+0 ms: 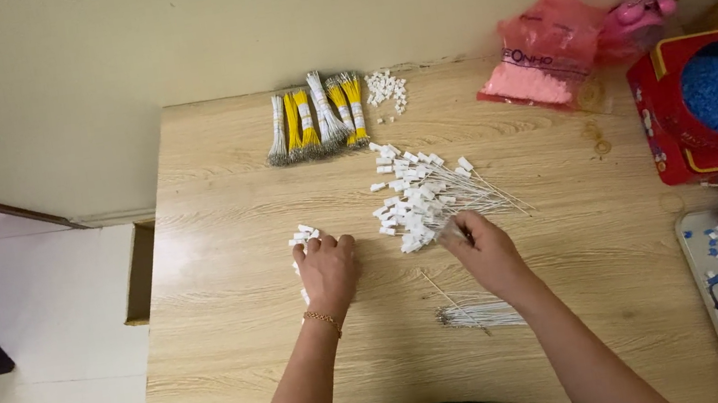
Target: Manually attaching small white plastic connectors to thin metal wires at a workbench.
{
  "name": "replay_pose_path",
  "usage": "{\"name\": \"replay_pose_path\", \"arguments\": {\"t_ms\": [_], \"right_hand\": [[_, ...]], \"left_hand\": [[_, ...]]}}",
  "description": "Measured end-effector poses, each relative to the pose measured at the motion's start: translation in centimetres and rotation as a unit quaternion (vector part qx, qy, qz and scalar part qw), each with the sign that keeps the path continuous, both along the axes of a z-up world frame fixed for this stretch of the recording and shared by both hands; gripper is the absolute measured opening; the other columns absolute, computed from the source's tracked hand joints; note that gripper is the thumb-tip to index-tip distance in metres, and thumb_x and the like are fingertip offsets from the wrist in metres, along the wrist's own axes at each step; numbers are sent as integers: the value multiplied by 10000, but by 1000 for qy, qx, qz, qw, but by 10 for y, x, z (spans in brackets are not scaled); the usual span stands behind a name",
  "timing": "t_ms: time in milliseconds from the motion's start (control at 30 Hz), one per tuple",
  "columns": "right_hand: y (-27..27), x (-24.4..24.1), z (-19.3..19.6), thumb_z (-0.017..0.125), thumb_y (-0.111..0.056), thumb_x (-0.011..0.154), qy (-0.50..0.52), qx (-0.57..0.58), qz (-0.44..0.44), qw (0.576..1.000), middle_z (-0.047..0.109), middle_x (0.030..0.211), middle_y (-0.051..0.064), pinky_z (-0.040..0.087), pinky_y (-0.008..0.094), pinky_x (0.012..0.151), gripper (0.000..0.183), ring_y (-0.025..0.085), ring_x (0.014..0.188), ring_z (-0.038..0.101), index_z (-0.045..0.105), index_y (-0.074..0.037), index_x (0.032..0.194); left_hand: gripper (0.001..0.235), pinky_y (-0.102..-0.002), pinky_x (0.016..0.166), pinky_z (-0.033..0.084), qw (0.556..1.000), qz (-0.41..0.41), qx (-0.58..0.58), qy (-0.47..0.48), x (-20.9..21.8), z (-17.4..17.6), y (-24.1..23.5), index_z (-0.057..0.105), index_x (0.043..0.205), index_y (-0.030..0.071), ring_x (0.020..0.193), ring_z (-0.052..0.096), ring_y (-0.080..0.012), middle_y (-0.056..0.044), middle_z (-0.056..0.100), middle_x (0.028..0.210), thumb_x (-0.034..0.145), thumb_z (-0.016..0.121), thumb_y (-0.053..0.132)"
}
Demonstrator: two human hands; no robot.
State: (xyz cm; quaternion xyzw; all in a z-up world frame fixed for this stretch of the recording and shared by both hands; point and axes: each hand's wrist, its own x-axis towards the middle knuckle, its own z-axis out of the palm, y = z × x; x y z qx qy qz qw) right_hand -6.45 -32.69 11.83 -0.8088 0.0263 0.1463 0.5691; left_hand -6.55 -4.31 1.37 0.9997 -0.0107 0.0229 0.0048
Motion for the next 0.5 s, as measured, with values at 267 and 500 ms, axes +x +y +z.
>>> {"name": "replay_pose_path", "arguments": {"t_ms": [267,500], "right_hand": [[9,-19,12,818,-124,871,57,113,-57,990,531,606,20,399,211,415,158,91,470,513,703,-20,900],[13,-23,28,777,-93,899,67,164,-91,980,447,566,-43,325,161,396,122,31,450,443,671,-61,848]], "left_hand": [[220,-528,1075,330,997,9,-45,55,-7,6,-3,677,1059,337,1086,625,-181,66,743,956,843,699,375],[225,-546,1068,374,993,37,-106,-22,-14,17,-6,710,1039,346,1089,623,-185,59,689,955,818,680,315]]}}
